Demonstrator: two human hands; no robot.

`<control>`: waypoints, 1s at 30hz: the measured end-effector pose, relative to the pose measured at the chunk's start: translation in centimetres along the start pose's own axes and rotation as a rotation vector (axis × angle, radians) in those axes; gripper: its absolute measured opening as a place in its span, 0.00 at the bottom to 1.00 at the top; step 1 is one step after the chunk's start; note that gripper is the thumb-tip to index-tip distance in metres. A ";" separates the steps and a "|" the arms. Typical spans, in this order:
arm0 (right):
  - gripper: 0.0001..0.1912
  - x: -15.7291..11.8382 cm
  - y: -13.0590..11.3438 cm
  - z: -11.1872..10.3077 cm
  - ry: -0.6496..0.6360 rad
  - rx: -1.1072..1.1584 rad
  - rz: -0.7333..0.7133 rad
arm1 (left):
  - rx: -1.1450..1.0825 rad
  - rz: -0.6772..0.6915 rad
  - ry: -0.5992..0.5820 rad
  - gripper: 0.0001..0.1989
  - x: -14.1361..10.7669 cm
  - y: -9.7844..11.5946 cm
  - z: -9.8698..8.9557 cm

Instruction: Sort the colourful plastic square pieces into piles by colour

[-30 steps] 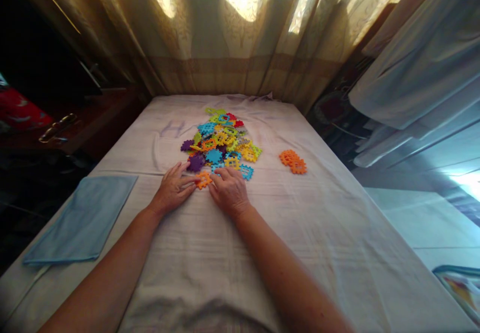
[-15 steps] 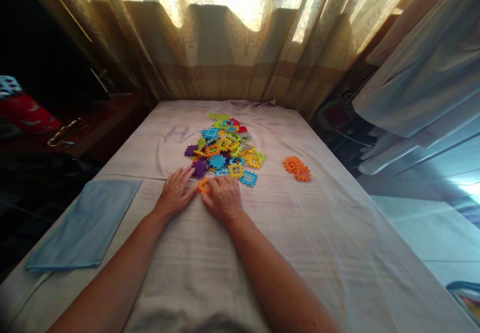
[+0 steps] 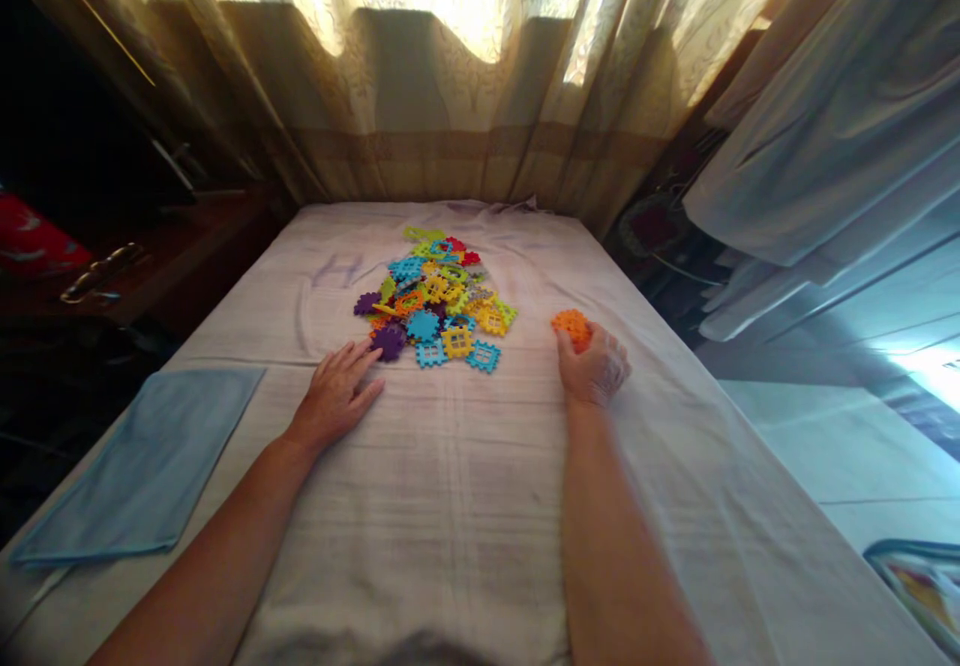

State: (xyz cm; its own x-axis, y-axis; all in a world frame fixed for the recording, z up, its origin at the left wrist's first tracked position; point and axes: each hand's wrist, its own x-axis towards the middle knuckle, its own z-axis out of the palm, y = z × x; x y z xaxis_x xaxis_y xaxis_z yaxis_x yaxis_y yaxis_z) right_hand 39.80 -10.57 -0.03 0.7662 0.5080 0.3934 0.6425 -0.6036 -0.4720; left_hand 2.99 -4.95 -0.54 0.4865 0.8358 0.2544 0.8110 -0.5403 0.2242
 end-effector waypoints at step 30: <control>0.17 -1.8 -1.9 1.2 0.029 0.160 -0.349 | -0.057 0.076 -0.004 0.26 0.1 0.8 0.0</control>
State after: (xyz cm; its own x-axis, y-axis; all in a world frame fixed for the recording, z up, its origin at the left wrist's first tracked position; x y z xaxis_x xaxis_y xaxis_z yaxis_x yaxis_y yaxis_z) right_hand 37.19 -9.60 -0.76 0.5026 0.6473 0.5731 0.8581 -0.2927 -0.4219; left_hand 3.65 -5.31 -0.35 0.5473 0.7926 0.2687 0.7521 -0.6066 0.2576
